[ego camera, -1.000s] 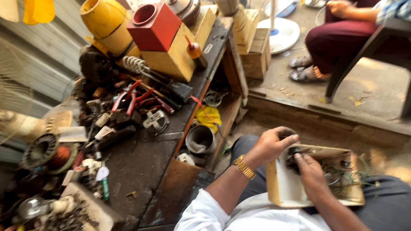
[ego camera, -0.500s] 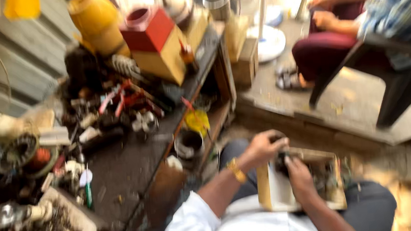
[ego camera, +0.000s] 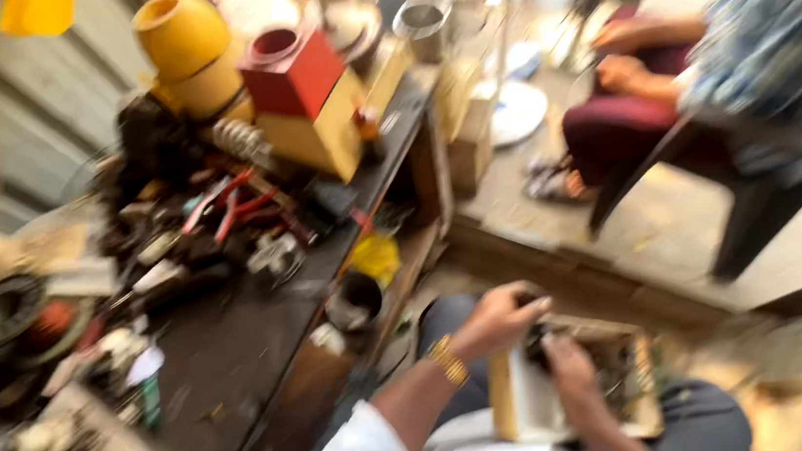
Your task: The person sits on a chair holding a wooden appliance base on their lap and works on its internal wiring, threading and pressing wires and fitting a round black component into the base. They repeatedly adjust the wires and component by hand while holding the box steady, continuing the assembly throughout the clip.
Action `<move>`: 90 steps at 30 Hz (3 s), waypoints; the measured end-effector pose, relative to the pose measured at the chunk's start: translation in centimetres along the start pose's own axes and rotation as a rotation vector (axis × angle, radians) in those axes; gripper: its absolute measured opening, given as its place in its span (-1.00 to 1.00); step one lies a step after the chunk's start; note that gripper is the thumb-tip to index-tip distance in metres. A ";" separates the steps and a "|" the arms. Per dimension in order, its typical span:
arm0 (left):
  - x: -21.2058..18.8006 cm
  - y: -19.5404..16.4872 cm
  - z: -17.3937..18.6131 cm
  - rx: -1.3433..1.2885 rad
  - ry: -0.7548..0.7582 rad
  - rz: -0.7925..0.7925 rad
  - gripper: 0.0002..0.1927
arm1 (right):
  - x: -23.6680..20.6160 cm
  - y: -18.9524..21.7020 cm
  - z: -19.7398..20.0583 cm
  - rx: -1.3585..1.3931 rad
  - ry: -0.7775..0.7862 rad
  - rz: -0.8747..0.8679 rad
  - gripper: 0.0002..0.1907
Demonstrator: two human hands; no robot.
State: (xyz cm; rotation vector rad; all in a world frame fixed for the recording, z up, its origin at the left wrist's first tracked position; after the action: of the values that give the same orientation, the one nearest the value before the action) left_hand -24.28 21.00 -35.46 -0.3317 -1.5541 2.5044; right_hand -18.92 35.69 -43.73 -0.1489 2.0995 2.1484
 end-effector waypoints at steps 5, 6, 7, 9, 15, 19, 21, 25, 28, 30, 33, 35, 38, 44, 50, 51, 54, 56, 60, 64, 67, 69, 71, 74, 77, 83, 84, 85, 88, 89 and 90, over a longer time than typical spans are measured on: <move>-0.1 -0.5 0.4 -0.003 -0.033 0.014 -0.54 | -0.1 -1.8 -1.6 0.463 0.075 -0.263 -0.68; -0.2 -0.6 0.3 0.018 -0.025 0.016 -0.55 | -0.1 -1.3 -1.5 0.421 0.073 -0.216 -0.68; -0.3 -0.8 0.4 0.006 -0.027 -0.005 -0.55 | -0.1 -0.9 -1.4 0.372 0.062 -0.165 -0.68; -0.8 -1.0 0.5 -0.046 -0.040 -0.017 -0.57 | -0.5 -1.0 -1.2 0.345 0.043 -0.170 -0.69; -1.6 -1.9 0.9 -0.057 -0.032 -0.011 -0.56 | -0.5 -1.5 -1.4 0.427 0.049 -0.234 -0.70; -1.6 -1.9 1.1 -0.032 -0.041 0.011 -0.55 | -0.3 -1.6 -1.4 0.392 0.052 -0.229 -0.72; -1.5 -2.0 1.1 -0.023 -0.048 -0.013 -0.55 | -0.3 -1.6 -1.4 0.384 0.060 -0.223 -0.73; -1.1 -1.7 1.0 -0.046 -0.052 -0.016 -0.55 | -0.2 -1.7 -1.3 0.412 0.074 -0.234 -0.74; -0.7 -1.5 0.9 -0.035 -0.049 -0.012 -0.55 | 0.1 -1.5 -1.4 0.438 0.089 -0.248 -0.76; -0.5 -1.5 0.9 -0.024 -0.053 -0.024 -0.55 | 0.2 -1.4 -1.5 0.450 0.092 -0.268 -0.77; -0.5 -1.2 0.9 -0.031 -0.047 -0.005 -0.55 | 0.3 -1.5 -1.6 0.455 0.092 -0.291 -0.78; -0.6 -1.3 1.1 -0.011 -0.057 -0.021 -0.54 | 0.3 -1.6 -1.7 0.439 0.092 -0.290 -0.79; -0.8 -1.1 1.1 -0.011 -0.052 0.005 -0.53 | 0.2 -1.6 -1.7 0.433 0.087 -0.271 -0.78; -0.9 -1.2 1.1 0.005 -0.030 0.016 -0.51 | -0.1 -1.7 -1.8 0.450 0.069 -0.271 -0.74; -0.9 -1.1 1.1 0.007 -0.029 0.012 -0.50 | -0.1 -1.8 -1.7 0.442 0.063 -0.286 -0.75; -0.9 -1.1 1.1 0.005 -0.029 0.012 -0.50 | -0.1 -1.8 -1.7 0.442 0.070 -0.285 -0.75; -0.9 -1.0 1.0 0.002 -0.025 0.019 -0.50 | -0.1 -1.7 -1.8 0.436 0.087 -0.277 -0.75; -0.9 -1.0 1.0 -0.004 -0.030 0.006 -0.50 | -0.1 -1.5 -1.9 0.429 0.095 -0.265 -0.75; -0.9 -0.6 0.9 -0.013 -0.029 0.017 -0.50 | -0.2 -1.6 -1.9 0.412 0.085 -0.285 -0.76; -0.8 -0.4 0.9 -0.017 -0.032 0.010 -0.50 | 0.0 -1.8 -1.8 0.403 0.091 -0.274 -0.76; -1.0 -0.5 0.9 -0.007 -0.033 0.010 -0.50 | -0.1 -1.8 -2.0 0.419 0.113 -0.252 -0.75; -1.2 -0.7 0.9 -0.004 -0.030 0.010 -0.51 | -0.3 -1.6 -2.0 0.425 0.116 -0.252 -0.75; -1.2 -0.7 1.1 -0.013 -0.035 0.009 -0.51 | -0.3 -1.4 -2.0 0.419 0.106 -0.264 -0.76; -0.7 0.1 1.0 -0.020 -0.025 0.019 -0.50 | -0.3 -0.6 -2.4 0.424 0.126 -0.257 -0.76; 0.0 1.5 0.7 -0.033 -0.053 -0.012 -0.49 | -0.4 -0.4 -2.6 0.400 0.145 -0.262 -0.71; 0.0 2.9 -1.2 -0.265 0.031 -0.077 -0.48 | -2.1 0.8 -1.4 0.171 0.094 -0.107 -0.65; 0.1 2.8 -1.0 -0.287 0.051 -0.058 -0.46 | -2.1 1.1 -1.0 0.093 0.059 -0.082 -0.63; 0.2 2.5 -0.2 -0.285 0.061 -0.050 -0.42 | -1.6 1.7 -1.2 0.033 0.032 -0.037 -0.61; 0.9 0.5 4.2 -1.359 0.015 -0.112 -0.41 | 0.1 1.5 -2.1 0.255 0.040 -0.109 -0.56; 1.1 -0.3 5.9 -1.334 -0.023 -0.179 -0.42 | 0.4 1.4 -1.5 0.194 -0.008 -0.100 -0.57; 0.9 -0.7 7.1 -1.343 -0.071 -0.212 -0.43 | 0.4 0.8 -0.8 0.109 -0.060 -0.132 -0.58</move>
State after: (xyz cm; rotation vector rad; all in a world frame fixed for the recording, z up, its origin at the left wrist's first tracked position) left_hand -27.11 15.45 -31.84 -0.1881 -2.8429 0.9805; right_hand -19.46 34.87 -43.02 -0.2020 2.1044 1.9358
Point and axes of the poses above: each hand's wrist, its own x-axis towards the middle knuckle, its own z-axis out of the back of the hand, y = z × x, the point moved 9 cm from there along x, towards the middle knuckle, and after that the axes turned 6 degrees about x, right-handed, at the moved point
